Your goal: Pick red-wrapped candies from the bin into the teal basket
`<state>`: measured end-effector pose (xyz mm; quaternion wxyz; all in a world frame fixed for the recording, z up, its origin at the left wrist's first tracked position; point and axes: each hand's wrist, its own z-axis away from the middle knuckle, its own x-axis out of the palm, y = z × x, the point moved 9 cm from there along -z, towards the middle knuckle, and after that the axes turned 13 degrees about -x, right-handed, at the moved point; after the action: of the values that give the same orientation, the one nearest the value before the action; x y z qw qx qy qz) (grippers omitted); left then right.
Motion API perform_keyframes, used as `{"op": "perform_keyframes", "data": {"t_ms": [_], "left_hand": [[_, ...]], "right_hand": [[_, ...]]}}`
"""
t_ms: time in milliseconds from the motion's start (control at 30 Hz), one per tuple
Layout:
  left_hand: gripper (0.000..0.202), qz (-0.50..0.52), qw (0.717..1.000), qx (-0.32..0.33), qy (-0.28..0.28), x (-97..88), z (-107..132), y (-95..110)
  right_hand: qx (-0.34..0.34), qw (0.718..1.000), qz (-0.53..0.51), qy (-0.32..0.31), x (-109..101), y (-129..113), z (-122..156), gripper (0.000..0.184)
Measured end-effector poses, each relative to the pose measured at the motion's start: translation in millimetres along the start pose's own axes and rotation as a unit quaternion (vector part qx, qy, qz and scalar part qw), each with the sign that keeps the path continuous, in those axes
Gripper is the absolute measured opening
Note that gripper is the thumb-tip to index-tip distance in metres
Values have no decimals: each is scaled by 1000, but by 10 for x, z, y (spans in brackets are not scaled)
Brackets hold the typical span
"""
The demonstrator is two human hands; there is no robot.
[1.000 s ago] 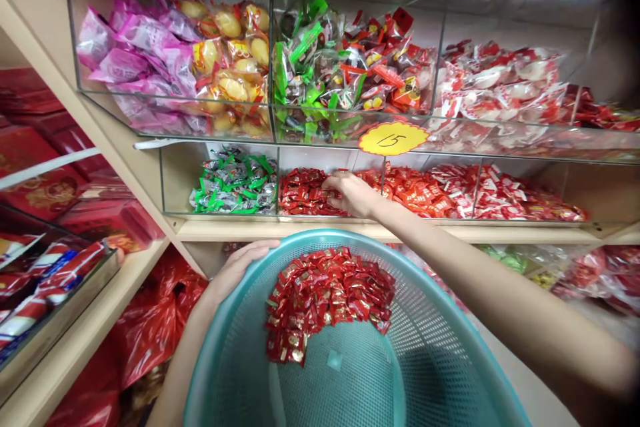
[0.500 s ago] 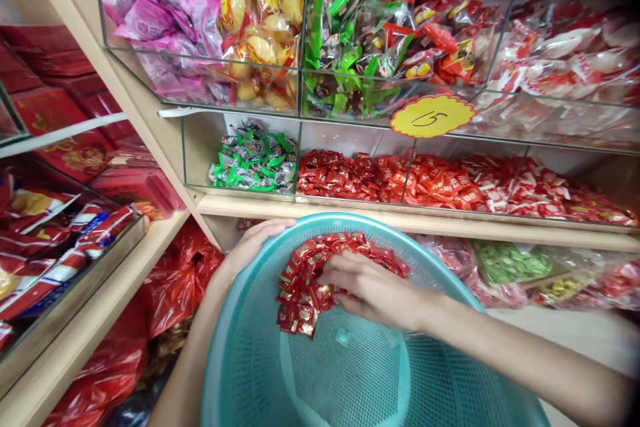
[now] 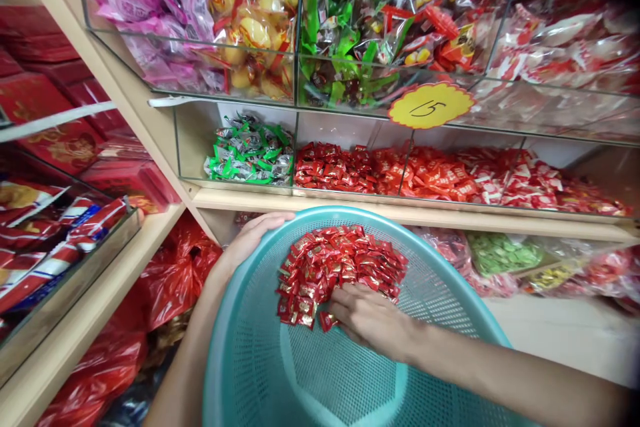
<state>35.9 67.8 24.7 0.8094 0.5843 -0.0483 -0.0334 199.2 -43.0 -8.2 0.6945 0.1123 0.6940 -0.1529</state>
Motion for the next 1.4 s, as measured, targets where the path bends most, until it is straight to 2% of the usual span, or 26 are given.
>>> {"op": "perform_keyframes", "data": {"t_ms": [100,233,400,567,733,800,867,967,1067,1133,1200,1267,1333,1400], "left_hand": [[24,-11,1000,2,6,-4,21,30],[22,-5,1000,-3,13,13,67,62],[22,5,1000,3,22,15,114,90],[23,-4,1000,-23,10,-4,39,23],[23,-9,1000,-7,-9,-10,-18,29],[24,-4,1000,-12,-10,-21,-31,6],[26,3,1000,-24,-7,-40,-48,-32],[26,5,1000,-23,-12,-47,-66,-47],[27,4,1000,-22,-14,-36,-48,-24],[26,2,1000,-23,-12,-21,-10,13],[23,-2,1000,-21,-4,-9,31,60],[22,-1,1000,-27,8,-16,49,77],[23,4,999,-35,8,-19,35,65],[23,7,999,-34,4,-29,5,46]], "right_hand": [[-15,998,58,19,37,-56,-50,11],[-32,995,94,10,111,-134,-69,11],[-24,994,105,7,108,-199,-87,14],[-8,995,102,-5,79,-173,-129,14],[19,995,95,-24,168,-133,-142,13],[31,996,80,-21,129,-117,-146,9],[49,998,48,-13,-32,-46,-170,7],[79,997,4,24,-532,233,-274,24],[120,986,16,117,-1180,770,-413,28],[155,974,49,159,-1467,1200,-495,21],[199,964,58,166,-1551,1625,-563,11],[270,954,47,125,-1450,2008,-593,13],[320,942,34,92,-1321,2243,-605,22],[339,937,26,82,-1232,2345,-628,25]]}}
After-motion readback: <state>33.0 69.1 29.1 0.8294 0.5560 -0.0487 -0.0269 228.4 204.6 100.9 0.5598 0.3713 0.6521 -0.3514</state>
